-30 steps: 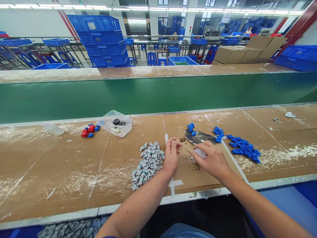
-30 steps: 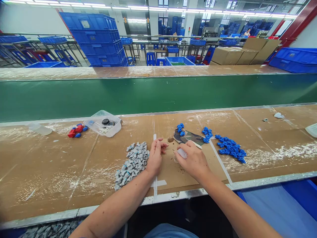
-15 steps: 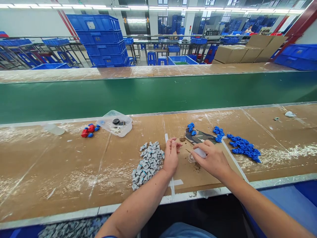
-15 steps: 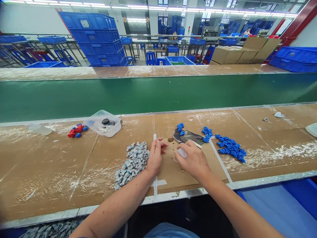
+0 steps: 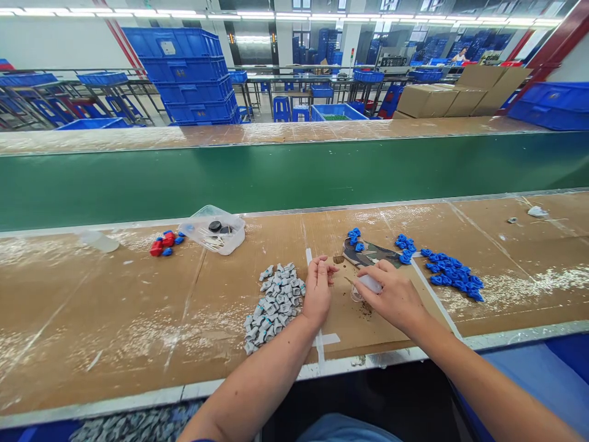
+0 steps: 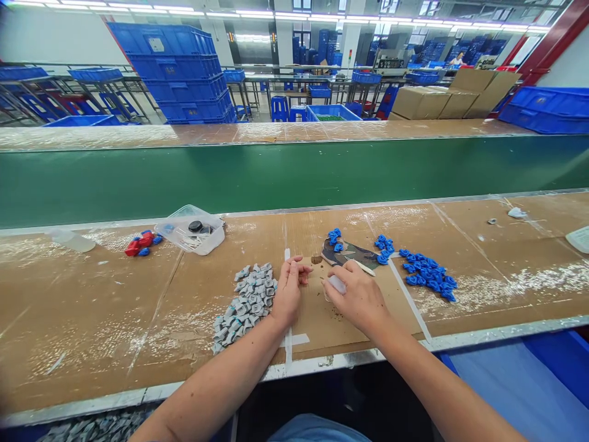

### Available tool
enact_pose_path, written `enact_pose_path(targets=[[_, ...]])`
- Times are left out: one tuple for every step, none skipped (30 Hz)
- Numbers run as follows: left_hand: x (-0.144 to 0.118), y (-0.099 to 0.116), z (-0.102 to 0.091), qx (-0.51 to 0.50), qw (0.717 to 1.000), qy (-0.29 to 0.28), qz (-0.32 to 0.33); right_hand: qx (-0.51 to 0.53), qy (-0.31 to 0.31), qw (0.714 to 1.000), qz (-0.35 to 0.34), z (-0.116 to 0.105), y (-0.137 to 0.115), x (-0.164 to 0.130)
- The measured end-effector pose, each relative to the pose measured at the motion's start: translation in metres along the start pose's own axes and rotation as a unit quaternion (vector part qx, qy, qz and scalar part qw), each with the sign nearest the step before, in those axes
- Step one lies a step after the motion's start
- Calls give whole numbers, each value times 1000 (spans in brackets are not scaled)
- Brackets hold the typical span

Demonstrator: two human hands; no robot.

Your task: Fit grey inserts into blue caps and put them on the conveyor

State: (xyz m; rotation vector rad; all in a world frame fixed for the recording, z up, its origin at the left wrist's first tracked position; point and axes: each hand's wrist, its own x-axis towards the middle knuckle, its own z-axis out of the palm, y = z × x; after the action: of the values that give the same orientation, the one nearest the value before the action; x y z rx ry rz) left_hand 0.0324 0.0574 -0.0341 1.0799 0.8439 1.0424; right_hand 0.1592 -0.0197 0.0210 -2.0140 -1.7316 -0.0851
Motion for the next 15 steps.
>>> enact_pose_path(targets=[[-1,1,0,3,1000,0,1,3,-1,1000,-1,0,0,0],[-2,2,1,10,1000,0,7,6,-2,1000,-2,0,-1,0],[-3,3,1,19,1000,-2,16,8,-2,1000,-1,-1,-1,0],[-4,4,1,30,999,-8,28,11,1,1000,2,-2,-1,0],[-5,5,2,41,998,-15,40,18,6,1000,6,-4,-1,0],[-6,6,2,49,997,-22,49,28,12,999,12,-7,-1,1],[-7,6,2,54,997,-26,52,41,20,999,18,-9,-1,2],[-7,7,2,55,997,-28,48,58,30,998,27,-12,0,3],[-6,6,1,53,997,-26,39,76,39,996,38,-15,2,3],[-6,6,1,49,998,-22,29,98,47,992,57,-17,4,3],[-5,5,1,43,999,-18,19,125,48,987,87,-18,7,3],[-4,4,0,38,999,-16,12,162,42,977,130,-19,11,1],[-3,3,0,34,999,-15,7,212,31,960,182,-19,14,-1],[-2,2,0,31,999,-15,5,274,19,932,236,-19,19,-4],[-2,0,-1,29,999,-15,4,345,8,894,287,-19,23,-8]])
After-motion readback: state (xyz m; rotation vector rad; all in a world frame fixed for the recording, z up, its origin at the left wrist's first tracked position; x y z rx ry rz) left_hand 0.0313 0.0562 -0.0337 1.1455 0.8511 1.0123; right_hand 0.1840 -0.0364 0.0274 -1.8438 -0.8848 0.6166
